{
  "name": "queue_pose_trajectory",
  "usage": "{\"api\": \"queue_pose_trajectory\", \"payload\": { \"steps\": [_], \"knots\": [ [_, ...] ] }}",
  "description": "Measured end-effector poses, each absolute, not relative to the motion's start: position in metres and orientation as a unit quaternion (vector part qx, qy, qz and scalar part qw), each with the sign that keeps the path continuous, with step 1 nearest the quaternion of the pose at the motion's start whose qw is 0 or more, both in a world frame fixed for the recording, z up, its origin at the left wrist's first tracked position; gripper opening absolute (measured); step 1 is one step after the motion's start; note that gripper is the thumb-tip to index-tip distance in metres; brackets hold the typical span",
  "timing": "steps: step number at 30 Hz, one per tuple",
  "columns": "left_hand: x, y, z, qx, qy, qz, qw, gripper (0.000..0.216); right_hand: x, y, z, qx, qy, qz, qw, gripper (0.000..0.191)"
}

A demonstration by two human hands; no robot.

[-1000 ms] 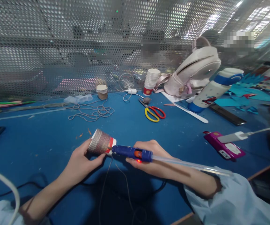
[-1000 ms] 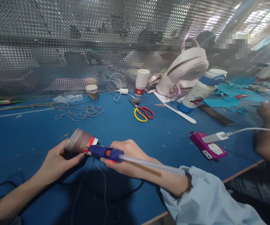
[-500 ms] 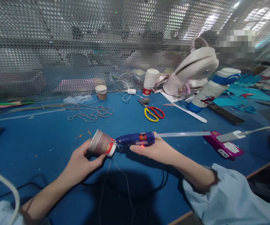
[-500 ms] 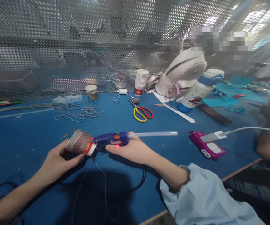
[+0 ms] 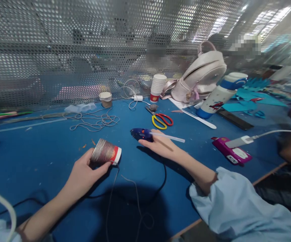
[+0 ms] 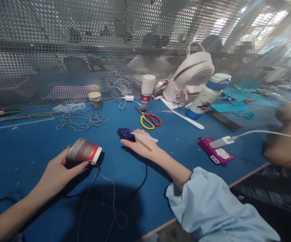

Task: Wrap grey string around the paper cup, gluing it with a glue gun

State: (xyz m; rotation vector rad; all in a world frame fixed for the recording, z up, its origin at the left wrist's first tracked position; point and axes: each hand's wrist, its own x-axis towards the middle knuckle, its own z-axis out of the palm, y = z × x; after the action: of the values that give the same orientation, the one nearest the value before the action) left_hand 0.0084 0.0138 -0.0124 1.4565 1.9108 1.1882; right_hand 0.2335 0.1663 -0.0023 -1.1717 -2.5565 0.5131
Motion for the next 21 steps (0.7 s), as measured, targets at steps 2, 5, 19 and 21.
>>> {"api": "queue_pose_trajectory", "payload": {
  "steps": [2, 5, 19, 21],
  "knots": [
    [0.007, 0.013, -0.009, 0.519, 0.707, 0.437, 0.2, 0.027, 0.248, 0.162, 0.013, -0.423, -0.887, 0.153, 0.107, 0.044],
    [0.007, 0.013, -0.002, 0.503, 0.725, 0.445, 0.154, 0.025, 0.272, 0.149, 0.036, -0.459, -0.876, 0.13, 0.075, 0.046],
    [0.016, 0.007, -0.001, 0.555, 0.717, 0.42, 0.027, 0.019, 0.167, 0.089, -0.001, -0.263, -0.325, 0.905, 0.085, 0.035],
    [0.013, 0.009, -0.004, 0.555, 0.727, 0.403, 0.021, 0.02, 0.169, 0.088, 0.003, -0.271, -0.354, 0.893, 0.057, 0.023]
  ]
}}
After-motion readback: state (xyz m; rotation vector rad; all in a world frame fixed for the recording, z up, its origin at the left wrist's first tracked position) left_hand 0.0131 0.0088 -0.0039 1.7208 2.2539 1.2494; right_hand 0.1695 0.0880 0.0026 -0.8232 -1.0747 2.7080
